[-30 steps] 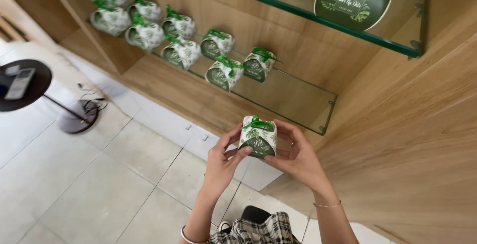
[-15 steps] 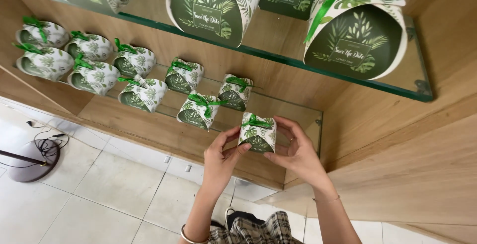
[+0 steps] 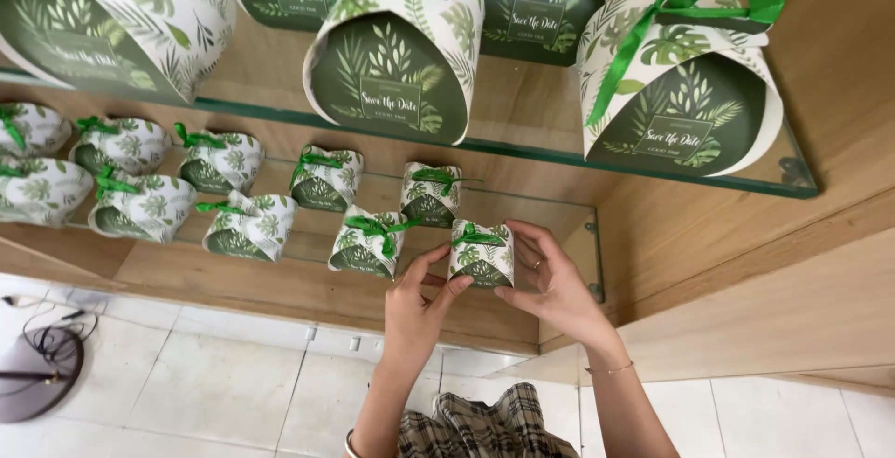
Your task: The recorder is taking small packaged boxes from a workbench and arranging them neatly on a glass display shelf.
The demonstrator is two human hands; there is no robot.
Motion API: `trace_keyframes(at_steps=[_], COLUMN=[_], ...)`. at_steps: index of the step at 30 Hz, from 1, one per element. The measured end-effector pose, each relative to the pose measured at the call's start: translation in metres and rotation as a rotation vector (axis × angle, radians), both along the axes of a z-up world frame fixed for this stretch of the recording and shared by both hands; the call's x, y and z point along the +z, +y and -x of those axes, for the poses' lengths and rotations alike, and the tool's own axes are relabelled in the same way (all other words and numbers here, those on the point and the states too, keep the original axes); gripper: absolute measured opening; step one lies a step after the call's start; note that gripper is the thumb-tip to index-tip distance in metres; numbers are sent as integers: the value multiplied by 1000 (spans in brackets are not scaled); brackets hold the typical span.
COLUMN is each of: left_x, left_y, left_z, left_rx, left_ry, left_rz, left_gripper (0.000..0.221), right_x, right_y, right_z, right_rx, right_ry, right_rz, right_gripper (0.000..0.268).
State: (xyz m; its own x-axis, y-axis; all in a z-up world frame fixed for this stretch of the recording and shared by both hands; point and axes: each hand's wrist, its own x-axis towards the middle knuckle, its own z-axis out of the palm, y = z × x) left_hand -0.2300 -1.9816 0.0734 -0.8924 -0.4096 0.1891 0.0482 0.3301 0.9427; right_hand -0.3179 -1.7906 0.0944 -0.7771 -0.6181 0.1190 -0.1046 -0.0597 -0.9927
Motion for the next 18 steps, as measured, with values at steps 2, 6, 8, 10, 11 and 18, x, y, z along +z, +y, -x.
trace_keyframes(at_steps=[2,6,8,10,11,18], left_x=[-3,-9,-12,-13,-14,-7], left_y=[-3,-7,-6,-7,-6,-9], left_z=[2,2,0,1,-1,-29], left_rx=[-29,-66,-76,-88,-76,-194], left_ry=[4,28,27,43,20,-86], left_rz=[4,35,35,45,29,-96], left_gripper=[51,53,60,66,76,88], right_x=[-1,-4,-3,1,2,-1], right_y=[-3,-5,-7,-12,-13,-7], right_z=[1,-7,-13,-16,-19,-53], right_rx=[-9,-51,-79,-109,-124,-290], right_ry=[13,80,84,104,129,97], right_rz=[-15,-69,-102,-126,-129,-109], right_gripper=[86,91,94,97,105,108])
